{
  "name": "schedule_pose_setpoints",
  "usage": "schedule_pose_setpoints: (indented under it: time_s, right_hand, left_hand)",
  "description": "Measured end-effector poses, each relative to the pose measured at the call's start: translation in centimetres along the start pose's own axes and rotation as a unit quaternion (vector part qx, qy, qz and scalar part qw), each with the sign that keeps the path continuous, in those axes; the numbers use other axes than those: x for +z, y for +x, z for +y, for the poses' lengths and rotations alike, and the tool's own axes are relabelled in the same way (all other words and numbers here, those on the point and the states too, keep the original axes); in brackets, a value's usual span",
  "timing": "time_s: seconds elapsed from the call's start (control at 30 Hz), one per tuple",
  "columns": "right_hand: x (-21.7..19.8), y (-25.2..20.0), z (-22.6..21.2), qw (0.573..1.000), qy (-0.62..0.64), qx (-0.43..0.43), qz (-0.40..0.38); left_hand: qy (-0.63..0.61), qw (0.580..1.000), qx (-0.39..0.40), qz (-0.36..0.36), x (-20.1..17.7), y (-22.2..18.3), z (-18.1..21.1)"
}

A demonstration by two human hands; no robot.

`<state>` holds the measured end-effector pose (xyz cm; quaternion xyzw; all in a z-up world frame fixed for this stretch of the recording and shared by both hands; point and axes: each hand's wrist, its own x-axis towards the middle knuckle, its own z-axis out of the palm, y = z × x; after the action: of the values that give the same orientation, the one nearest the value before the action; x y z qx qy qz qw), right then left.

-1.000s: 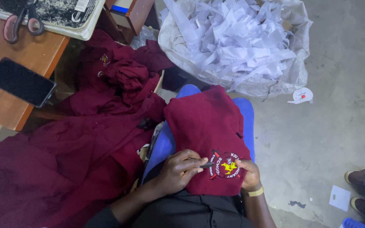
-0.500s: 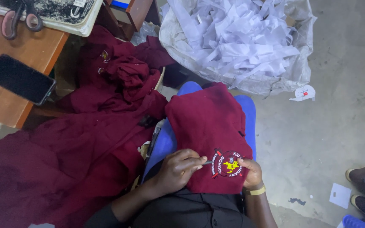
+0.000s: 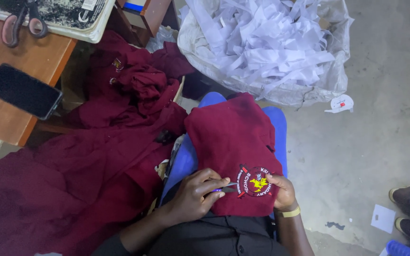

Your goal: Trimming loose threads and excess backing material from embroidered logos on maroon school uniforms using scissors.

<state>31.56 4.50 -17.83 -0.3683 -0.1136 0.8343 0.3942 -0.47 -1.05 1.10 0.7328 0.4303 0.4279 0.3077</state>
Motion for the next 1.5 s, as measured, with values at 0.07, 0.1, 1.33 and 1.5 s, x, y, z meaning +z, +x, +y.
schedule_pose_setpoints:
  time_s: [0.07,0.1,1.33,1.5]
  right_hand:
    - [0.3,-0.1,-0.1,1.000,-0.003,0.008,0.000]
    - [0.3,0.0,-0.1,1.000,-0.003,0.007,-0.001]
    - [-0.6,0.6,0.8,1.000,0.018,-0.003,0.015]
    - [0.4,-0.3,0.6,1.000,0.028,0.001,0.011]
  left_hand:
    - [0.002,1.000,0.002,0.004,-0.1,0.0,0.0]
    - [0.003,1.000,0.003,0.004,-0.1,0.1,0.1]
    - [-0.054,0.998,-0.033,0.008,0.7,0.2,-1.0]
    - [-0.054,0.998,-0.031,0.021,0.9,-0.1,-0.8]
